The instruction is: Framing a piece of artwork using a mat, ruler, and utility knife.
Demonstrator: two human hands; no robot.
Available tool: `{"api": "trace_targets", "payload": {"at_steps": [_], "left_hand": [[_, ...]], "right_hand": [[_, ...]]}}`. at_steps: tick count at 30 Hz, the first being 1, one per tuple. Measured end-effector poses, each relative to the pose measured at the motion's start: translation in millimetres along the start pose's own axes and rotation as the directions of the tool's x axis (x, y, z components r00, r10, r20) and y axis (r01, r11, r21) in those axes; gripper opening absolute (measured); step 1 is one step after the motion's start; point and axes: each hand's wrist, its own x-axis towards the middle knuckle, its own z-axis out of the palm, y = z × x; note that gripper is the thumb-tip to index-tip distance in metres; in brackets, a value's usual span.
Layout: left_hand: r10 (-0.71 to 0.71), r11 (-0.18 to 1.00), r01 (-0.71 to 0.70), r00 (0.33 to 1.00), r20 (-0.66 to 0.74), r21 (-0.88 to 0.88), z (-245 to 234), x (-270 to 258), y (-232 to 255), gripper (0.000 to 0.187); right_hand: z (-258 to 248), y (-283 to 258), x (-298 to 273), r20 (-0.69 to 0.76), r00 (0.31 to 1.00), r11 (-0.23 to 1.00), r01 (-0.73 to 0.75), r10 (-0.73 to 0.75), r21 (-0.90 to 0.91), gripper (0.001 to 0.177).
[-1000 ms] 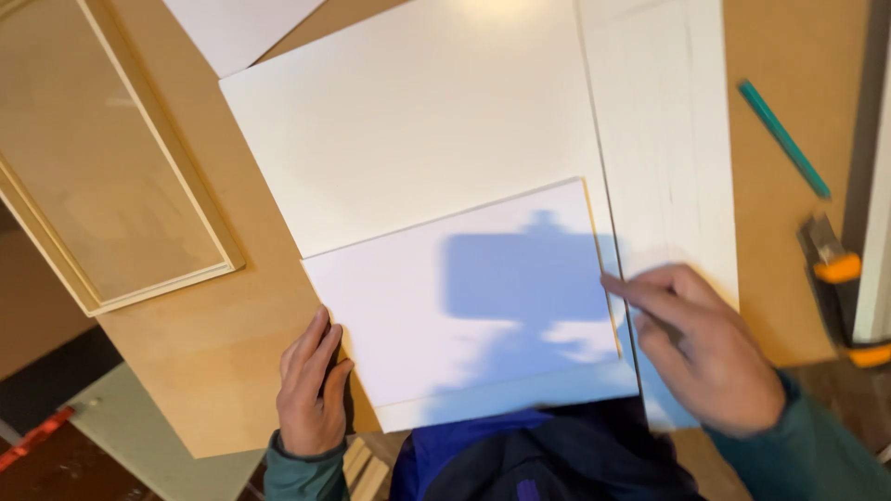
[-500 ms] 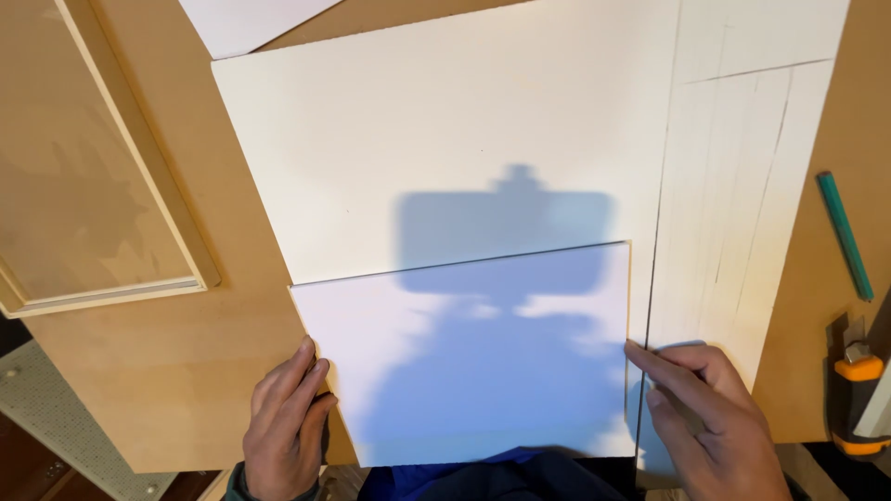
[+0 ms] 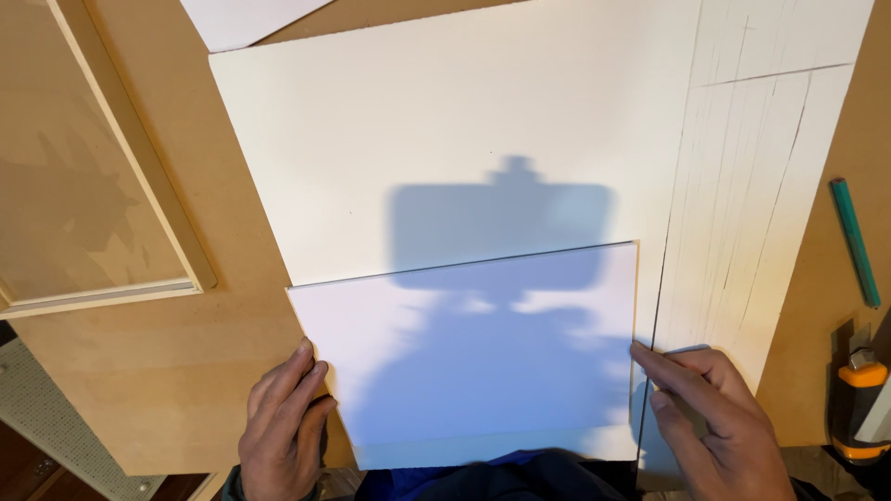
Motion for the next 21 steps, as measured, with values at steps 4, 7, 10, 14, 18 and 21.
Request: {"api": "trace_targets", "payload": {"at_steps": [4,7,10,14,18,21], "left_hand": [[-0.022,1.0,0.022,1.0,0.009,0.014,-1,0,1,0.045],[-0.028,1.0,0.028,1.0,0.006,-0.008,-1,1,1,0.045],[-0.043,0.999,0.043,0.999,0.001,0.006,-2,-1,2,0.045],[-0.025,1.0,0.025,1.0,0.002,-0.018,-4,1,4,0.046],[0.013,1.0,-0.013,1.0,-0.003,-0.025,-4,1,0,0.046],[0.004,0.999,-0.003,1.0,0.022,-0.037,-6,2,1,0.047]], "right_hand": [[0,-9,2,-0.003,1.0,1.0,-0.023,0.023,0.011,0.041],[0,-10,2,-0.001,0.997,0.997,-0.083,0.083,-0.001,0.041],[3,-5,2,0.017,0.996,0.996,-0.085,0.086,-0.024,0.041],[16,-20,1,-0.093,0.994,0.998,-0.062,0.061,0.001,0.038],[27,-37,0,-0.239,0.971,0.997,-0.035,0.018,-0.067,0.032],[33,-39,-1,-0.31,0.95,0.996,-0.013,-0.014,-0.084,0.029]]}}
